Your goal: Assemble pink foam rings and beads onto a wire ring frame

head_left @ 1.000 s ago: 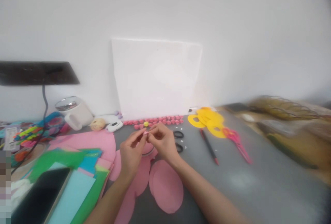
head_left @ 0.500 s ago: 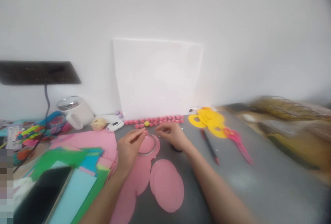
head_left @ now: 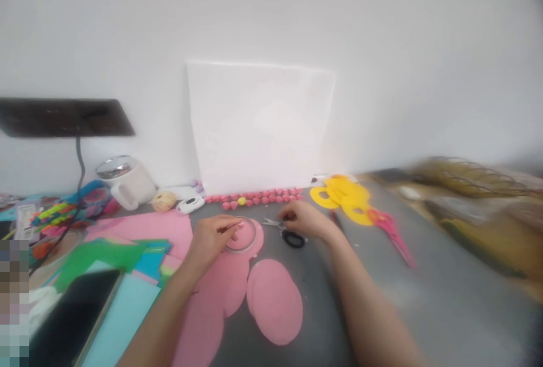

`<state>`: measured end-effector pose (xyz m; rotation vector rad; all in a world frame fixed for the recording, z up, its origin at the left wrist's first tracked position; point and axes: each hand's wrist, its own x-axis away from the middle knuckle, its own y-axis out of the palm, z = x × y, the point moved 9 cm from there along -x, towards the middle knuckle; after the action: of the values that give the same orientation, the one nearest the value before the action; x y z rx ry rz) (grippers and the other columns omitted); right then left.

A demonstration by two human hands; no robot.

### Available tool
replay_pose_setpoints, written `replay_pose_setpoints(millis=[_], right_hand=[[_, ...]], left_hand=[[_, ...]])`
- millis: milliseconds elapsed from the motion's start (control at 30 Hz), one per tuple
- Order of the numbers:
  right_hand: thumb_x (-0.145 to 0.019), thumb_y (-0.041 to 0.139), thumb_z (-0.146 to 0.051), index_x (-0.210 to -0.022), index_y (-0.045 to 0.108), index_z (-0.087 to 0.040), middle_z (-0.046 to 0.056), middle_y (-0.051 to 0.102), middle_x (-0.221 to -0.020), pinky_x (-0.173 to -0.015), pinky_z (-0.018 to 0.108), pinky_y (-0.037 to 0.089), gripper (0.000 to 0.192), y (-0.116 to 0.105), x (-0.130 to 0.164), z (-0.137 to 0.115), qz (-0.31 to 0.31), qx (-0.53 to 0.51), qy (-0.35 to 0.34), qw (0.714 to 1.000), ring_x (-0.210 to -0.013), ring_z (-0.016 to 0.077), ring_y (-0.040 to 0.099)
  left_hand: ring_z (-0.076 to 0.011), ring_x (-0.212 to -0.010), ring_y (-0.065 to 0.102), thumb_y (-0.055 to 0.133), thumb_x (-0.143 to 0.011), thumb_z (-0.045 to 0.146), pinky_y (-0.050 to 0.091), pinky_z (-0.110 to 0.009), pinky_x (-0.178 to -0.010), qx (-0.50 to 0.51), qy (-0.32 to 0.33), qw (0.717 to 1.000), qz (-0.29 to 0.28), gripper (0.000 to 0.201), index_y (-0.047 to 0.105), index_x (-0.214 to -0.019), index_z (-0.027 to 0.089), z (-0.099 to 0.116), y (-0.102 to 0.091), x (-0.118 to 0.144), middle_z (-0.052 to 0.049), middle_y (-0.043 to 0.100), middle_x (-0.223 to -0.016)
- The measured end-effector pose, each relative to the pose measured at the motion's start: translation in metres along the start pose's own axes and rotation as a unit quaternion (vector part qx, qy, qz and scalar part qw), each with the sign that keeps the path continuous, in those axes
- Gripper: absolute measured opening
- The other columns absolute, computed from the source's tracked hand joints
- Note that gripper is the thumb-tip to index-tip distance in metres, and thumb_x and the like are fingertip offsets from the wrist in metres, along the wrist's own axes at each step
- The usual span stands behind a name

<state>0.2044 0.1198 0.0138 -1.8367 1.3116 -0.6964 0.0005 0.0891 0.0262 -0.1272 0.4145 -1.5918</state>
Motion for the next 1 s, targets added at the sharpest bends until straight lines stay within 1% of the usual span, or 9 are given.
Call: replay_pose_setpoints(millis=[67,133,267,367,467,600,767,900,1000], right_hand=[[-0.057,0.059,-0.012,-0.074,0.071,-0.021,-0.001,0.066,-0.066,-0.054,0.021,0.038,0.022,0.001,0.002,-0.001,-0.017,-0.003,-0.010,1.000,-0.063,0.0148,0.057],[-0.055,0.059,-0.010,-0.078,0.071,-0.021,-0.001,0.066,-0.069,-0.053,0.020,0.037,0.028,0.002,0.003,-0.001,-0.035,0.004,-0.016,0.999,-0.064,0.0149,0.058],[-0.055,0.061,-0.010,-0.081,0.070,-0.021,0.000,0.065,-0.072,-0.052,0.021,0.035,0.029,0.005,0.004,0.002,-0.051,0.054,0.002,0.997,-0.062,0.0145,0.057],[-0.054,0.064,-0.010,-0.082,0.070,-0.022,0.001,0.065,-0.076,-0.052,0.021,0.034,0.031,0.004,0.004,0.002,-0.048,0.089,0.010,0.995,-0.063,0.0149,0.057],[-0.054,0.065,-0.010,-0.083,0.070,-0.023,0.002,0.066,-0.082,-0.054,0.021,0.034,0.033,0.002,0.005,-0.001,-0.031,0.105,0.007,0.994,-0.068,0.0160,0.058],[-0.059,0.062,-0.009,-0.081,0.070,-0.022,0.004,0.067,-0.081,-0.055,0.023,0.032,0.026,0.000,0.004,-0.006,-0.007,0.149,0.012,0.989,-0.068,0.0174,0.058],[-0.056,0.060,-0.005,-0.077,0.068,-0.020,0.006,0.066,-0.081,-0.052,0.025,0.027,0.027,0.008,0.003,-0.016,-0.020,0.197,-0.009,0.980,-0.070,0.0194,0.058],[-0.057,0.056,-0.004,-0.072,0.065,-0.019,0.005,0.063,-0.075,-0.054,0.024,0.030,0.022,0.010,0.006,-0.022,-0.027,0.138,-0.034,0.990,-0.068,0.0176,0.056],[-0.064,0.052,-0.008,-0.089,0.062,-0.020,0.003,0.063,-0.085,-0.059,0.024,0.038,0.029,0.001,0.008,-0.029,0.004,-0.016,-0.064,0.998,-0.070,0.0152,0.056]], left_hand=[[-0.0106,-0.036,0.052,0.068,-0.064,0.033,0.042,-0.022,-0.027,0.006,-0.033,0.999,-0.030,0.017,0.076,-0.074,0.023,-0.008,0.003,0.000,-0.007,0.072,-0.082],[-0.0118,-0.035,0.053,0.069,-0.062,0.033,0.047,-0.025,-0.030,0.018,-0.053,0.997,-0.046,0.018,0.076,-0.074,0.022,-0.015,0.005,0.000,-0.007,0.071,-0.078],[-0.0150,-0.042,0.058,0.071,-0.059,0.031,0.052,-0.027,-0.035,0.049,-0.054,0.996,-0.046,0.015,0.076,-0.071,0.022,-0.015,0.004,-0.001,-0.007,0.072,-0.078],[-0.0159,-0.044,0.060,0.073,-0.058,0.030,0.054,-0.028,-0.040,0.072,-0.083,0.993,-0.048,0.017,0.076,-0.072,0.021,-0.015,0.000,0.000,-0.007,0.072,-0.073],[-0.0174,-0.050,0.062,0.075,-0.057,0.028,0.058,-0.032,-0.048,0.145,-0.135,0.980,-0.002,0.027,0.075,-0.081,0.016,-0.020,-0.011,0.000,-0.007,0.070,-0.065],[-0.0150,-0.054,0.062,0.080,-0.050,0.021,0.059,-0.032,-0.050,0.251,-0.170,0.949,0.091,0.030,0.074,-0.078,0.012,-0.031,-0.027,-0.001,-0.009,0.071,-0.075],[-0.0128,-0.055,0.061,0.080,-0.047,0.012,0.059,-0.028,-0.051,0.309,-0.219,0.918,0.118,0.027,0.074,-0.073,0.011,-0.044,-0.026,0.000,-0.008,0.071,-0.077],[-0.0131,-0.056,0.062,0.079,-0.049,0.011,0.060,-0.027,-0.052,0.315,-0.228,0.914,0.113,0.025,0.074,-0.074,0.011,-0.046,-0.022,0.003,-0.007,0.071,-0.073],[-0.0135,-0.057,0.062,0.078,-0.051,0.010,0.060,-0.028,-0.053,0.314,-0.228,0.916,0.106,0.025,0.074,-0.075,0.011,-0.045,-0.020,0.003,-0.007,0.071,-0.072]])
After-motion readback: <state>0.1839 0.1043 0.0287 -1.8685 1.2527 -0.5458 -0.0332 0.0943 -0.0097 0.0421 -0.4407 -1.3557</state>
